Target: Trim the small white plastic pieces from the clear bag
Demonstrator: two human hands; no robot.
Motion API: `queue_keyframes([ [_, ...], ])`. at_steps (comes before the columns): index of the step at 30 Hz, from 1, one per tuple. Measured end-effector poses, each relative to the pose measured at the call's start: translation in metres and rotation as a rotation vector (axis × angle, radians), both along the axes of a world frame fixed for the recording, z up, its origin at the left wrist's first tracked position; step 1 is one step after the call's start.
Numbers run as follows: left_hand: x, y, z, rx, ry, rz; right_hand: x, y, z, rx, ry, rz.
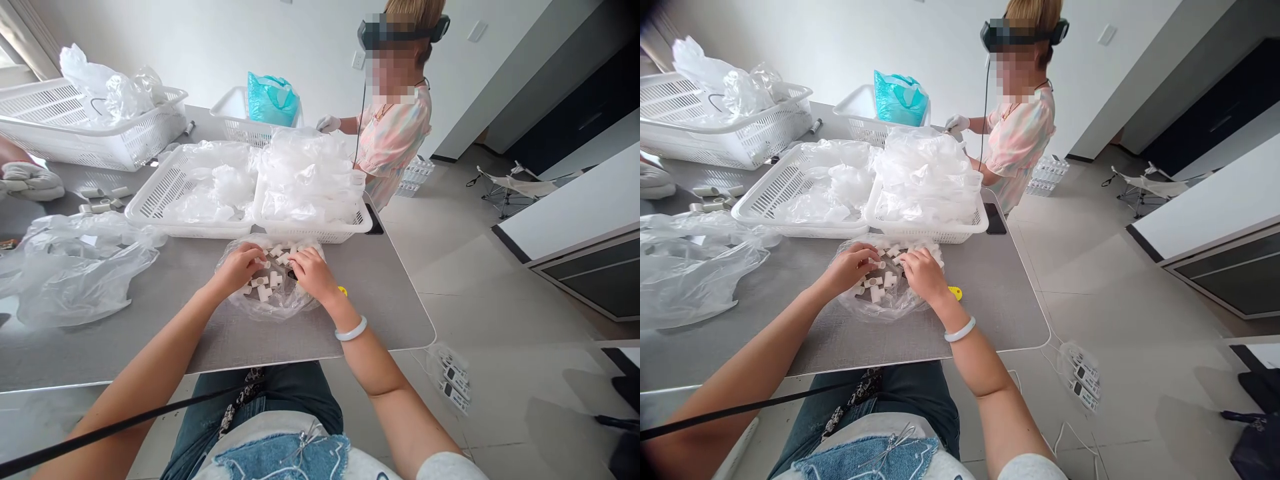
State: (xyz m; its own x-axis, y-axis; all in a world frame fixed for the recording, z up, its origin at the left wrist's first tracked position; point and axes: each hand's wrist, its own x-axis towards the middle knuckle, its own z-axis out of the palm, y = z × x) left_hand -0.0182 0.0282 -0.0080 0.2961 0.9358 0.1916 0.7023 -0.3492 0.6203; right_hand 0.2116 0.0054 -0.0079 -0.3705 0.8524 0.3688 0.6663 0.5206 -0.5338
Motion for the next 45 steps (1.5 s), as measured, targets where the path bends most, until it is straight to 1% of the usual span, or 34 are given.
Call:
queue_keyframes([
  [3,-0.006,-0.003,0.005,-0.022,-0.224,-0.071,0.001,-0.004,0.001,0.054,0.059,0.072],
  [5,-0.008,-0.006,0.010,-0.030,-0.356,-0.109,0.001,-0.008,0.004,0.121,0.087,0.112],
  [7,-0.008,-0.009,0.015,-0.007,-0.428,-0.152,0.001,-0.012,0.008,0.207,0.103,0.151],
  [10,-0.005,-0.013,0.021,0.029,-0.457,-0.217,0.000,-0.016,0.014,0.309,0.065,0.218],
  [13,-0.003,-0.015,0.023,0.037,-0.465,-0.261,-0.003,-0.018,0.017,0.364,-0.064,0.288],
  [16,0.000,-0.018,0.022,0.076,-0.414,-0.267,-0.009,-0.018,0.015,0.419,-0.196,0.278],
  [18,0.003,-0.020,0.019,0.155,-0.334,-0.233,-0.014,-0.018,0.012,0.420,-0.251,0.246],
  [20,0.007,-0.022,0.017,0.276,-0.243,-0.182,-0.022,-0.020,0.010,0.350,-0.268,0.214],
  [22,0.012,-0.023,0.015,0.414,-0.170,-0.156,-0.029,-0.022,0.010,0.215,-0.217,0.180],
  [23,0.013,-0.023,0.014,0.474,-0.138,-0.163,-0.033,-0.024,0.010,0.130,-0.156,0.170],
  [26,0.012,-0.019,0.014,0.577,-0.028,-0.213,-0.036,-0.027,0.016,-0.165,0.138,0.196],
  [28,0.007,-0.015,0.014,0.583,0.033,-0.173,-0.032,-0.028,0.022,-0.305,0.358,0.194],
  [29,0.004,-0.013,0.015,0.573,0.044,-0.125,-0.028,-0.027,0.024,-0.336,0.449,0.167],
  [31,0.000,-0.011,0.016,0.527,0.026,-0.022,-0.022,-0.026,0.026,-0.314,0.549,0.064],
  [32,0.000,-0.011,0.017,0.489,0.002,0.016,-0.019,-0.024,0.026,-0.259,0.540,0.010],
  [34,0.002,-0.013,0.020,0.388,-0.075,0.071,-0.015,-0.022,0.022,-0.096,0.418,-0.048],
  [36,0.007,-0.018,0.022,0.253,-0.206,0.113,-0.015,-0.020,0.017,0.065,0.248,-0.023],
  [37,0.010,-0.019,0.023,0.160,-0.310,0.124,-0.015,-0.019,0.014,0.118,0.186,0.008],
  [40,0.014,-0.022,0.024,-0.219,-0.731,0.090,-0.016,-0.020,0.008,0.190,0.121,0.083],
  [42,0.014,-0.020,0.025,-0.467,-0.967,0.053,-0.017,-0.021,0.008,0.234,0.102,0.112],
  [43,0.013,-0.019,0.025,-0.559,-1.042,0.042,-0.017,-0.022,0.008,0.250,0.084,0.127],
  [45,0.013,-0.018,0.025,-0.673,-1.123,0.030,-0.018,-0.023,0.009,0.254,0.031,0.152],
])
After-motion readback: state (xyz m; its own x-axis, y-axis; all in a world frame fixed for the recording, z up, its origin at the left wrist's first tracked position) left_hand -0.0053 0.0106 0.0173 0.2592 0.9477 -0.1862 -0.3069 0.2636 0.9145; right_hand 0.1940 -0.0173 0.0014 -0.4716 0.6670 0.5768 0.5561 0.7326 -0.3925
